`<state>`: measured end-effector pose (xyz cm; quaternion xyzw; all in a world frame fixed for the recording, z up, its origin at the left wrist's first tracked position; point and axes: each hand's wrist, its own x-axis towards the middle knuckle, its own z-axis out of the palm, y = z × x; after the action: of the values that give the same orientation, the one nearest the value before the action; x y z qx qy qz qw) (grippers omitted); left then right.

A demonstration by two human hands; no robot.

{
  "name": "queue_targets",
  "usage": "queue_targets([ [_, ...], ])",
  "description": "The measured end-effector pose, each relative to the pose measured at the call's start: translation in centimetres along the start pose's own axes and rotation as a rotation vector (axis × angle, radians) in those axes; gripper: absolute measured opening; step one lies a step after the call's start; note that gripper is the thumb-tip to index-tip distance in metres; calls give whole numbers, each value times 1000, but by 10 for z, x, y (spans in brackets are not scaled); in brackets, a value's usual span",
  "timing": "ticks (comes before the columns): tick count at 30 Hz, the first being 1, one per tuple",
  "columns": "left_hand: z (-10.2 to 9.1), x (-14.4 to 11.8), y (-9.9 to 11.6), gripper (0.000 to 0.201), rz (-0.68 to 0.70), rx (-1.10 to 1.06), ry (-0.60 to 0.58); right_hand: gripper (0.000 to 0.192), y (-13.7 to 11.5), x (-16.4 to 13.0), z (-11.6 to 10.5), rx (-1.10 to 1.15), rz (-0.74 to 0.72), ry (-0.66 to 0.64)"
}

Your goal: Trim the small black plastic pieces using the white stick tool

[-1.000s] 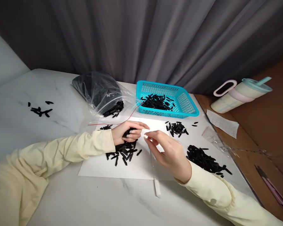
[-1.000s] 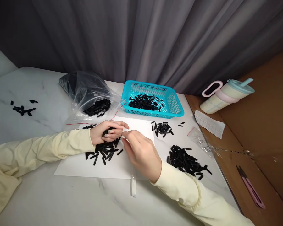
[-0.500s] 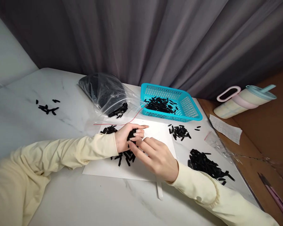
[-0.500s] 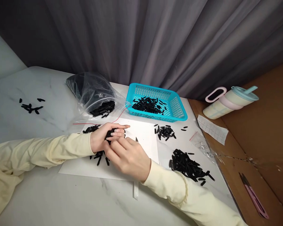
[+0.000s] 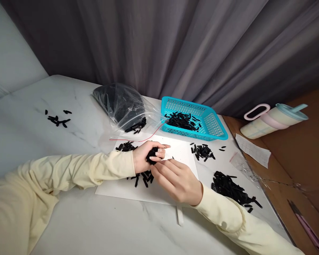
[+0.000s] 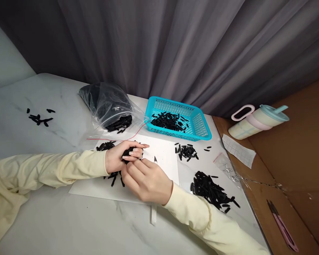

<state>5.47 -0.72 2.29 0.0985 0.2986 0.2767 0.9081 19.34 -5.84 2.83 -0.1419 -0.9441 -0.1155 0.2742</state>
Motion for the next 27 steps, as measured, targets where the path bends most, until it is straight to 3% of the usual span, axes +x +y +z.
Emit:
queue_targets([
  [2, -1, 0, 0, 13, 12, 17, 9, 17, -3, 0, -4, 168, 156, 49],
  [7, -2, -1, -1, 12, 26, 107, -3, 6, -13, -6, -22, 784, 784, 154],
  [10, -1, -4, -6, 8, 70, 420, -79, 3, -18, -20, -28, 1151, 1094, 230],
  [13, -2, -7, -15, 4, 174, 833, -147, 6, -22, -39, -25, 1349, 1311, 320],
  [18, -9, -8, -24, 12, 271, 1125, -199, 10, -27, -59, -16, 1497, 1489, 402],
  [27, -8, -8, -20, 24, 243, 1317, -198, 13, -26, -65, -12, 1473, 1493, 377],
])
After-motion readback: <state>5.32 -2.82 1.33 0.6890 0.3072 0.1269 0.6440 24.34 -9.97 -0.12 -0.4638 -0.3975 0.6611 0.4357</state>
